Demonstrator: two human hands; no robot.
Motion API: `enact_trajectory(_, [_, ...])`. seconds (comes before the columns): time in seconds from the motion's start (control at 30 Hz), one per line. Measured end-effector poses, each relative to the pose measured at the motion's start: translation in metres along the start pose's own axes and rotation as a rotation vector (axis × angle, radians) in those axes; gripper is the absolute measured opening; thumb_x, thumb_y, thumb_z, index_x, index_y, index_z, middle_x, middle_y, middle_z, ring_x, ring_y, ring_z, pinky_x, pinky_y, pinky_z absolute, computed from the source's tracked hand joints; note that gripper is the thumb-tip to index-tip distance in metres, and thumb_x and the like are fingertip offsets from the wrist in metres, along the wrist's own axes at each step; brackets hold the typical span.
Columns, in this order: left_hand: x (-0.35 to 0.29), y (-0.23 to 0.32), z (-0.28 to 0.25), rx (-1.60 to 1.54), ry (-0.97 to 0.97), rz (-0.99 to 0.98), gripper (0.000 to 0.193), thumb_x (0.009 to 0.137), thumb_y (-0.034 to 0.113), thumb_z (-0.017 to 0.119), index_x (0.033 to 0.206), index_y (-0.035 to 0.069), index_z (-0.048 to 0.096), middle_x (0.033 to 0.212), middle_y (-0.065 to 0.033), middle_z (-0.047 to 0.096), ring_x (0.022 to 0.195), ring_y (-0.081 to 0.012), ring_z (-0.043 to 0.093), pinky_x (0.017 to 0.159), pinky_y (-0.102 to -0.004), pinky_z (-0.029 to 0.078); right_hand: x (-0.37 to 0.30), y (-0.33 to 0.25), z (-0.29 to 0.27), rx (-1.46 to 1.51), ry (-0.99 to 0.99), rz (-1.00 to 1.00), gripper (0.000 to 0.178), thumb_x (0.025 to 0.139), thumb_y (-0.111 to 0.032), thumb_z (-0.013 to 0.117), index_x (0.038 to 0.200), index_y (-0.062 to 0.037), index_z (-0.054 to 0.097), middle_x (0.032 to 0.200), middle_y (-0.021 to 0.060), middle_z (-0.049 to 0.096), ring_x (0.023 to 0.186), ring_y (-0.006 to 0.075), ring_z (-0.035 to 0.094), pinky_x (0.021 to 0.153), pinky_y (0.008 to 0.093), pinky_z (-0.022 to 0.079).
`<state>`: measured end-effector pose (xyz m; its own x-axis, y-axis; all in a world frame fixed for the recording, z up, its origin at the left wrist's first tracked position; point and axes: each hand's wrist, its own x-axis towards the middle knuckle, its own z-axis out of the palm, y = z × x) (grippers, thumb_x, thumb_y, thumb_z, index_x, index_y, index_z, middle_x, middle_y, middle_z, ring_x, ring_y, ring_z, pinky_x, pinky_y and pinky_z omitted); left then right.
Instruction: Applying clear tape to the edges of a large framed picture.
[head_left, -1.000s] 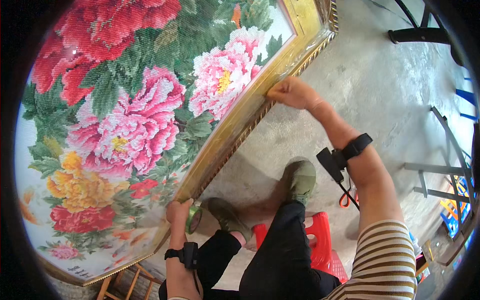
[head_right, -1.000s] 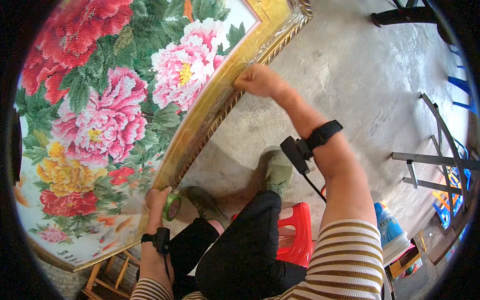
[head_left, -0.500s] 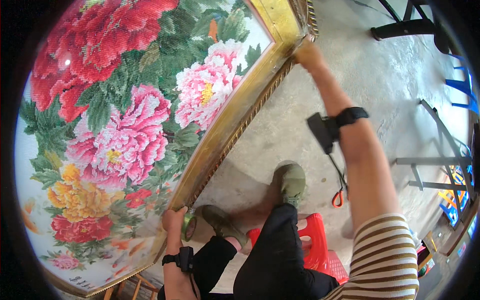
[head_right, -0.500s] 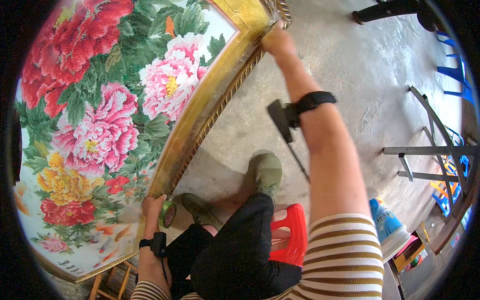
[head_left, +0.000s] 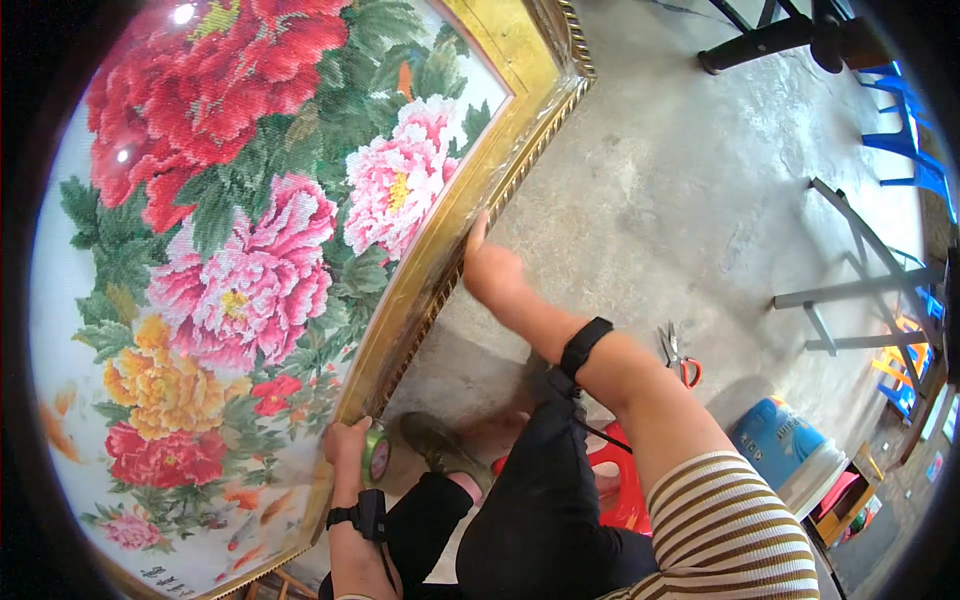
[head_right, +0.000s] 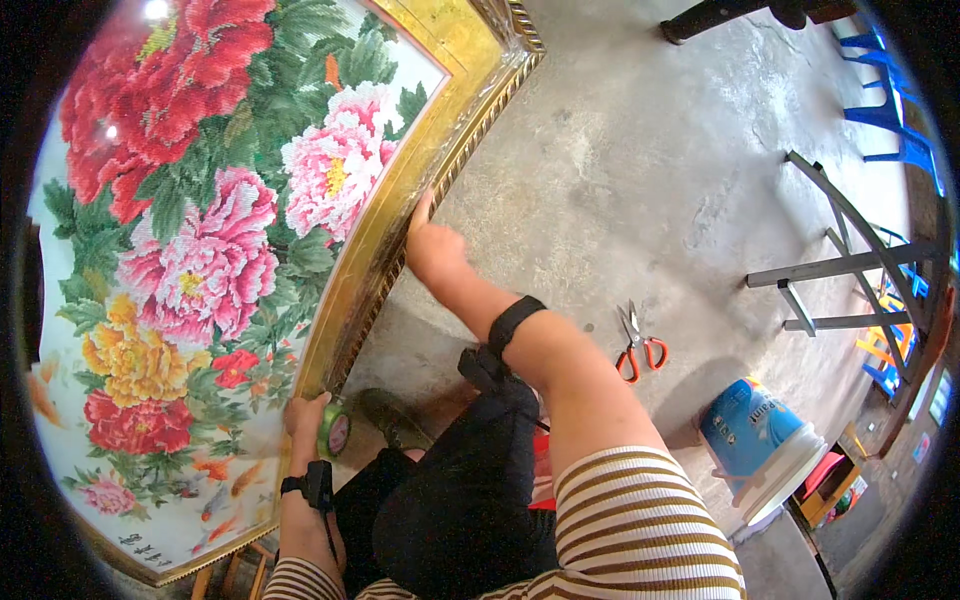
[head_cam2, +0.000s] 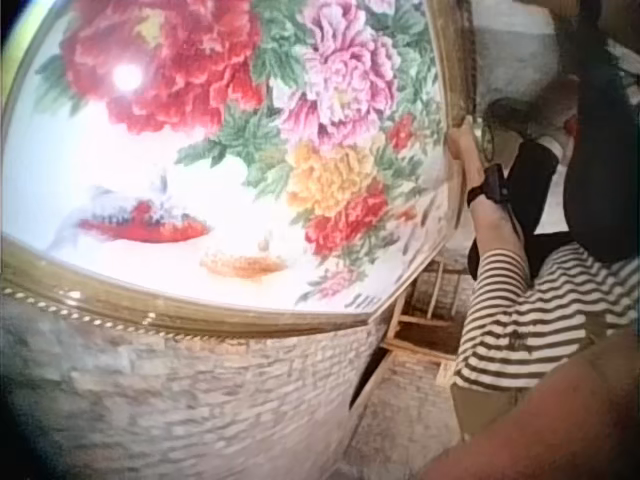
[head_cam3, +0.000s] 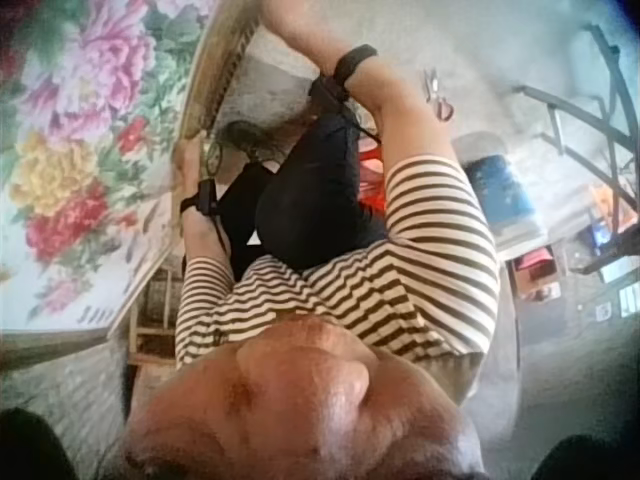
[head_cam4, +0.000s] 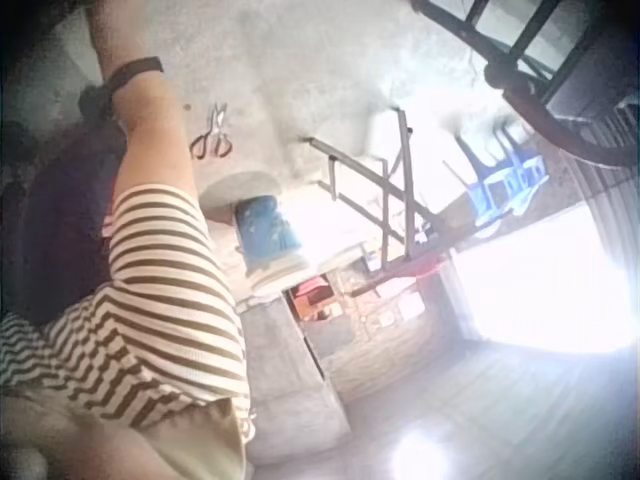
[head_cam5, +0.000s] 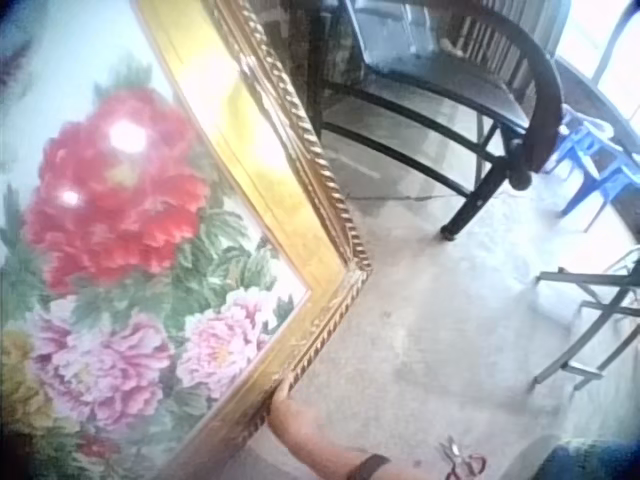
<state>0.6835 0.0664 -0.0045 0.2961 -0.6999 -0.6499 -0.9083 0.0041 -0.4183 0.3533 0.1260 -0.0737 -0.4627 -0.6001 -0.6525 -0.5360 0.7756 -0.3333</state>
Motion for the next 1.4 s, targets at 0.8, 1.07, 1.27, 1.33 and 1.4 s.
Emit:
enact_trajectory(0.8, [0.050, -0.091, 0.051, -0.499, -0.011, 0.328, 0.059, 0.062, 0.051, 0.065, 0.093, 0.001, 0.063, 0.095, -0.0213, 0.061, 0.095, -0.0311, 0.057, 0.081, -0.0396, 0.044, -0.500, 0.331, -0.037, -0.499, -0.246, 0.174, 0.024, 0.080, -0.021, 0.047, 0.100, -0.0092, 0.054, 0.092, 0.0138, 0.060, 0.074, 0.0317, 0.059, 0.064, 0.0422, 0.047])
enact_trajectory(1.07, [0.047, -0.106, 0.054, -0.511, -0.138, 0.309, 0.060, 0.058, 0.047, 0.069, 0.092, -0.001, 0.063, 0.093, -0.0195, 0.062, 0.089, -0.0293, 0.060, 0.078, -0.0375, 0.046, -0.556, 0.263, -0.043, -0.312, -0.454, 0.351, 0.032, 0.076, -0.029, 0.053, 0.100, -0.0070, 0.056, 0.097, 0.0191, 0.059, 0.087, 0.0398, 0.055, 0.071, 0.0451, 0.046])
enact_trajectory(1.27, [0.025, -0.076, 0.033, -0.520, -0.166, 0.289, 0.060, 0.059, 0.047, 0.069, 0.090, -0.004, 0.062, 0.093, -0.0195, 0.061, 0.086, -0.0303, 0.060, 0.076, -0.0380, 0.047, -0.377, 0.249, -0.091, -0.528, -0.048, -0.142, 0.026, 0.082, -0.028, 0.045, 0.075, -0.0082, 0.061, 0.076, 0.0163, 0.059, 0.072, 0.0354, 0.056, 0.060, 0.0441, 0.044])
enact_trajectory(1.33, [0.016, -0.083, 0.034, -0.500, -0.217, 0.259, 0.059, 0.060, 0.047, 0.068, 0.090, -0.004, 0.062, 0.093, -0.0196, 0.062, 0.085, -0.0300, 0.060, 0.075, -0.0381, 0.047, -0.302, 0.179, -0.097, -0.399, 0.081, -0.392, 0.021, 0.080, -0.022, 0.052, 0.072, -0.0039, 0.058, 0.072, 0.0171, 0.058, 0.069, 0.0360, 0.055, 0.059, 0.0451, 0.043])
enact_trajectory(1.4, [0.018, -0.095, 0.042, -0.556, -0.177, 0.272, 0.054, 0.062, 0.047, 0.067, 0.085, -0.002, 0.063, 0.088, -0.0174, 0.062, 0.081, -0.0300, 0.060, 0.071, -0.0385, 0.047, -0.236, 0.104, -0.085, -0.357, 0.029, -0.561, 0.019, 0.078, -0.021, 0.053, 0.071, -0.0038, 0.054, 0.071, 0.0172, 0.055, 0.070, 0.0366, 0.053, 0.059, 0.0450, 0.043])
